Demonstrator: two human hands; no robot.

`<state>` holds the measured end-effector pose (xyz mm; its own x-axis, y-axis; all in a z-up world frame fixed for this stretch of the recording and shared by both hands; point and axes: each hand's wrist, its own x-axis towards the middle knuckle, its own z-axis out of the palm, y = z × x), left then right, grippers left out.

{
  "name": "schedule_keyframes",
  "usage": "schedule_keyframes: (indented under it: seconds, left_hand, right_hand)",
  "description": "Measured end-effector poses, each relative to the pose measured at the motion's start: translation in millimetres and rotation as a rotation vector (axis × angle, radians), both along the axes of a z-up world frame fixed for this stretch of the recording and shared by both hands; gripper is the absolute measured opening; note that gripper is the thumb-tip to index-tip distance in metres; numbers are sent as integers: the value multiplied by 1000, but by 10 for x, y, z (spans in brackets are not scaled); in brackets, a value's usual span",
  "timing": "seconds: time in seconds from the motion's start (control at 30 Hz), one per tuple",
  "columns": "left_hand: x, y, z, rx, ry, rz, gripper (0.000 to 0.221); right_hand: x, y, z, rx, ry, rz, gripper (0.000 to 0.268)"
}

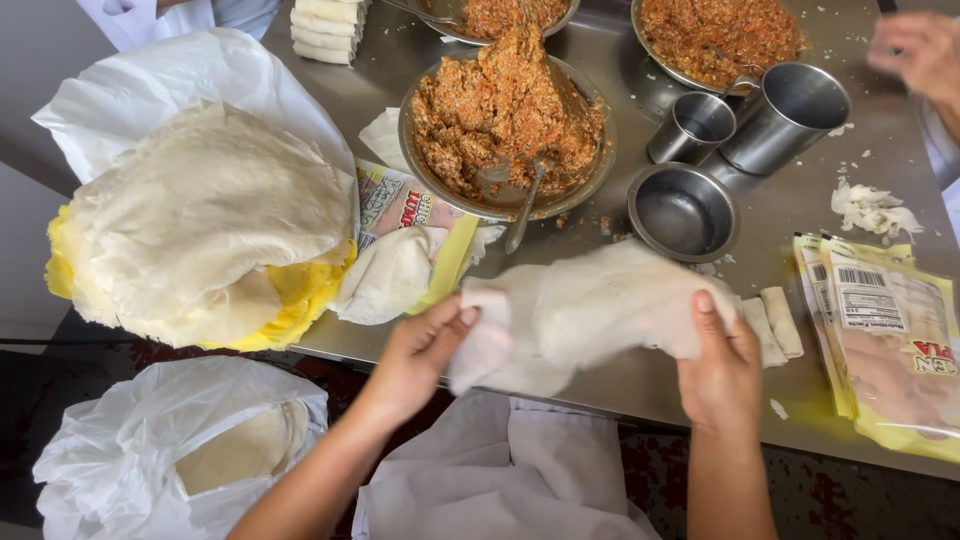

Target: The person prepares lumpia by separating thin wrappers from a stack, spreading meat filling onto a wrapper with a fork, rolling the wrapper around the filling, and placing the finished rolls into a package.

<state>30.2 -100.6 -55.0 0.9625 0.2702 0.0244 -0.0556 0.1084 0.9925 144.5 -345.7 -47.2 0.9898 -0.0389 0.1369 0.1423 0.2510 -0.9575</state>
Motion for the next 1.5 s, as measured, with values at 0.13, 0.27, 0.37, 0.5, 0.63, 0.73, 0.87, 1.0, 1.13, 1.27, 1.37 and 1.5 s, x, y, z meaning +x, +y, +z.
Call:
schedule_keyframes:
  seconds: [0.13, 0.27, 0.37, 0.5, 0.63, 0.73, 0.87, 1.0, 1.13, 1.27, 1.37, 1.5]
  left_hand:
    - [-177, 614, 475, 460, 83, 199, 28]
    - [-272, 1701, 913, 1053, 88, 529, 10]
    - [-335, 1838, 998, 1637, -44, 773, 45]
    - [-301, 955, 866, 1048, -327, 513, 38]
    - [26, 157, 367, 233, -125, -294, 54]
    - [206, -125, 86, -148, 72, -418, 42]
    - [206, -88, 468, 495, -442, -130, 14]
    - [87, -248, 271, 800, -635, -173, 41]
    - [-46, -402, -245, 1164, -643, -264, 29]
    - [-158, -307, -305, 1199, -668, -281, 29]
    - [-157, -220, -399, 1160, -680, -302, 30]
    - [-97, -200, -435, 1166, -715, -295, 28]
  right_hand:
    - [8, -208, 228, 126, 183, -5, 33]
    - [71, -375, 198, 114, 311, -7, 54]
    - [107, -395, 121, 89, 328, 4, 55]
    - [91, -323, 128, 121, 351, 117, 49]
    - [47, -250, 157, 108, 302, 531, 41]
    - [90, -87, 354, -249, 98, 562, 26]
    - [319, -283, 212, -411, -359, 594, 24]
    - [324, -267, 618, -775, -580, 678, 45]
    - [776, -204, 317, -1358, -547, 418, 39]
    - [756, -21, 304, -1594, -564, 363, 63]
    - [362, 196, 259, -1510, -756, 354, 59]
    - [151, 460, -24, -1292, -1072, 553, 59]
